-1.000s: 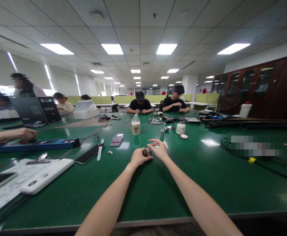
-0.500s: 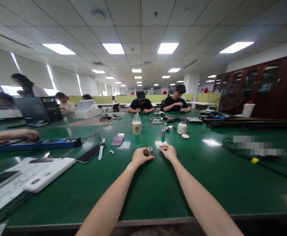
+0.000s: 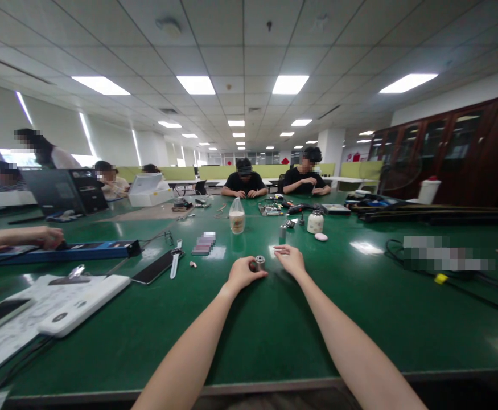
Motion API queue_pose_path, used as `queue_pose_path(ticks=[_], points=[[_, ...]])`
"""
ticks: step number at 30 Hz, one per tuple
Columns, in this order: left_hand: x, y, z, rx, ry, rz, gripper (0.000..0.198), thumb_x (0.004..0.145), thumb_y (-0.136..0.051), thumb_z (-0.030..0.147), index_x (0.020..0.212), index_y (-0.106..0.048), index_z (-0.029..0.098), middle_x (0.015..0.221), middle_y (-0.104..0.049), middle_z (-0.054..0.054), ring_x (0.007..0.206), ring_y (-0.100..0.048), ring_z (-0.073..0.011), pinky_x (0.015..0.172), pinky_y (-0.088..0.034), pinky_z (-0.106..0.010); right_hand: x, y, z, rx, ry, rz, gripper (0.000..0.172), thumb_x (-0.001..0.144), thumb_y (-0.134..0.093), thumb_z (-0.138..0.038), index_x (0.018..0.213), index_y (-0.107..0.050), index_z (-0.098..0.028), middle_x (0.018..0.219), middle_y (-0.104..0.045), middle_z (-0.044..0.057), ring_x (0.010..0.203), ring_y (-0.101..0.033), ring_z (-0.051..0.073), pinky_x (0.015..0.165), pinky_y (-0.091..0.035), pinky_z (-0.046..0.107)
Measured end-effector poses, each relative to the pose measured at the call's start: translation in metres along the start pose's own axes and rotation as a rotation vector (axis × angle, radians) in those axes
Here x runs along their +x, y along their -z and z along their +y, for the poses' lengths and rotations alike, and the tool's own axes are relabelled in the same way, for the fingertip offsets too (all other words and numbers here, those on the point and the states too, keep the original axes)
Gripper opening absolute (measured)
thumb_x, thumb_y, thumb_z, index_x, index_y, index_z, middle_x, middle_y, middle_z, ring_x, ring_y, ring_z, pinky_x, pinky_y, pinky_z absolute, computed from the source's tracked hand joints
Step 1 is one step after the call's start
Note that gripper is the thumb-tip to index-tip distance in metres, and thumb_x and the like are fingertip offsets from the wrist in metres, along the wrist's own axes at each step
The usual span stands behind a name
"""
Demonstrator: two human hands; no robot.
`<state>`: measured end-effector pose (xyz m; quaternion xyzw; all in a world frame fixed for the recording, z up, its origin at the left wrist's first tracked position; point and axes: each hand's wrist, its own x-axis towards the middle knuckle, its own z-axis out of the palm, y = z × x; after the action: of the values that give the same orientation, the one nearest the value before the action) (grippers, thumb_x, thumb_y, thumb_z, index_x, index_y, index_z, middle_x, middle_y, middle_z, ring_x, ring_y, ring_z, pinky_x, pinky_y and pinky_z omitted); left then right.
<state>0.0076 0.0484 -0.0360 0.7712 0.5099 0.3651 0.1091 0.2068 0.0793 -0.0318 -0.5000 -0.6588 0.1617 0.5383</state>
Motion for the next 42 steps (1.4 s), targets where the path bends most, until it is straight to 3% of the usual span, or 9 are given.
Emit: queue_pose_path(ticks=[6, 11, 26, 33, 37, 42], points=[[0.001, -0.001, -0.001, 0.004, 0.008, -0.009, 0.048, 0.059, -0.074, 0.057, 0.085, -0.069, 0.018, 0.074, -0.07, -0.003, 0.066, -0.063, -0.0191, 0.057, -0.04, -0.025, -0.003, -0.013, -0.045, 0.127, 0.189, -0.103, 0.018, 0.079, -0.062, -0.024, 0.094, -0.071, -0.023, 0.091, -0.075, 0.003, 0.087, -0.071, 0.019, 0.083, -0.055, 0.033], [0.002, -0.003, -0.004, 0.018, 0.002, -0.005, 0.045, 0.059, -0.074, 0.057, 0.08, -0.067, 0.018, 0.071, -0.069, -0.003, 0.063, -0.061, -0.0179, 0.054, -0.037, -0.024, -0.012, -0.018, -0.056, -0.039, 0.295, -0.129, 0.02, 0.077, -0.065, -0.017, 0.09, -0.073, -0.03, 0.084, -0.075, -0.002, 0.087, -0.07, 0.021, 0.09, -0.05, 0.039], [0.002, -0.003, -0.005, 0.006, -0.027, -0.003, 0.045, 0.061, -0.073, 0.058, 0.079, -0.068, 0.017, 0.069, -0.068, -0.002, 0.062, -0.06, -0.0169, 0.055, -0.037, -0.024, -0.013, -0.019, -0.051, -0.07, 0.254, -0.175, 0.017, 0.077, -0.064, -0.021, 0.088, -0.073, -0.03, 0.082, -0.075, -0.002, 0.083, -0.07, 0.021, 0.082, -0.05, 0.034], [0.001, -0.001, -0.002, 0.006, -0.016, -0.009, 0.047, 0.06, -0.074, 0.058, 0.084, -0.07, 0.017, 0.074, -0.069, -0.003, 0.066, -0.062, -0.0183, 0.057, -0.039, -0.024, -0.013, -0.009, -0.063, -0.109, 0.062, 0.034, 0.023, 0.085, -0.053, -0.034, 0.101, -0.066, -0.024, 0.054, -0.067, -0.004, 0.057, -0.066, 0.016, 0.061, -0.047, 0.025], [0.001, 0.0, -0.001, 0.014, -0.003, -0.005, 0.046, 0.06, -0.075, 0.057, 0.082, -0.07, 0.017, 0.073, -0.069, -0.003, 0.065, -0.062, -0.0177, 0.056, -0.038, -0.024, -0.014, -0.008, -0.064, -0.091, 0.056, 0.057, 0.03, 0.078, -0.063, -0.037, 0.105, -0.062, -0.025, 0.07, -0.073, -0.004, 0.071, -0.069, 0.018, 0.07, -0.049, 0.028], [0.001, -0.001, -0.002, -0.005, -0.008, -0.015, 0.041, 0.062, -0.074, 0.054, 0.08, -0.068, 0.017, 0.071, -0.069, -0.002, 0.062, -0.061, -0.0162, 0.054, -0.037, -0.023, -0.019, -0.014, -0.06, -0.111, 0.147, -0.083, 0.027, 0.072, -0.07, -0.029, 0.099, -0.065, -0.029, 0.076, -0.075, -0.004, 0.084, -0.07, 0.021, 0.082, -0.049, 0.034]])
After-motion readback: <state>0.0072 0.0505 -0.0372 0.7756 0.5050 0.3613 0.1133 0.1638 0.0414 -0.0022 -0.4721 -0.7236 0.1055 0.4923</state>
